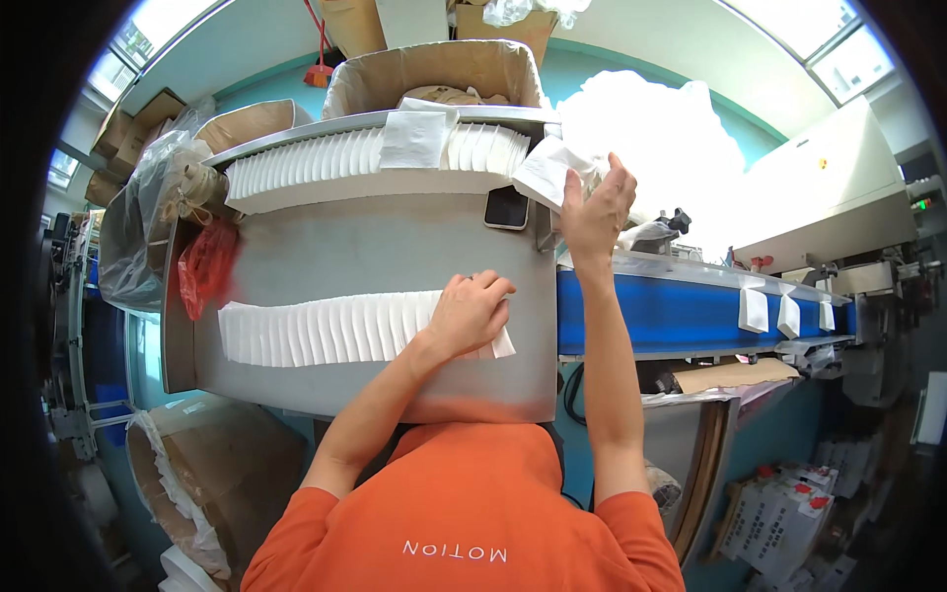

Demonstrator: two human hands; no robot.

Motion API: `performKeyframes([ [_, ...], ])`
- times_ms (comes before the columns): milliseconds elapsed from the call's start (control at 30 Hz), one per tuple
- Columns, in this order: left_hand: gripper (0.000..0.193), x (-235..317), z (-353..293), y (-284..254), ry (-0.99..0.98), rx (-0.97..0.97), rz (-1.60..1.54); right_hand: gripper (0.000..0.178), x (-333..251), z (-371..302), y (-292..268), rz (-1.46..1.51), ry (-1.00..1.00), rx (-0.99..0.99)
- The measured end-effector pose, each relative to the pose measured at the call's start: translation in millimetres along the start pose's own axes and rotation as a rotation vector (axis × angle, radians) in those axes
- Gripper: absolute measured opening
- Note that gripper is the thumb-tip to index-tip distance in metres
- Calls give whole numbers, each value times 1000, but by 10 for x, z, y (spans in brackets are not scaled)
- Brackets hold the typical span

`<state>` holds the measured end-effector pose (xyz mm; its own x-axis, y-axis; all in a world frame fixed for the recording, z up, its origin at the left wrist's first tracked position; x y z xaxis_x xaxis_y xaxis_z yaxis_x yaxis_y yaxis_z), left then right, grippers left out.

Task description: The recorder is taking sections of folded paper from a machine and organizing them for packaging or further processing.

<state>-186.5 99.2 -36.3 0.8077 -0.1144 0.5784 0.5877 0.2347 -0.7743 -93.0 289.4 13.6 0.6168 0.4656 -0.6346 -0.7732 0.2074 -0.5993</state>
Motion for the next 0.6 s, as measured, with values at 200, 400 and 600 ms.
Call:
performKeyframes([
  [200,36,-6,-67,-342,15,200,-155,45,-298,-1401,-408,348,425,-656],
  [400,34,-1231,-1491,-2166,-564,840,542,53,-355,-1833,-355,348,461,-628],
  [600,73,-3066,-3754,-2702,-1384,780,-338,39,-30,-1972,-242,1035,1241,-724],
])
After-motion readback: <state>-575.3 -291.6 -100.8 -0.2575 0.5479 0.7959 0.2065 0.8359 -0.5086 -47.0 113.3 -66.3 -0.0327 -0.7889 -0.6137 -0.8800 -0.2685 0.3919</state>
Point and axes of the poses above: each hand's wrist, its own z-axis towards the middle knuckle, its own y-axis out of the palm, x = y × z, the point moved 3 cm from there along z, towards the middle knuckle, and after that the axes turned 3 degrees about y, right-handed, at the moved point
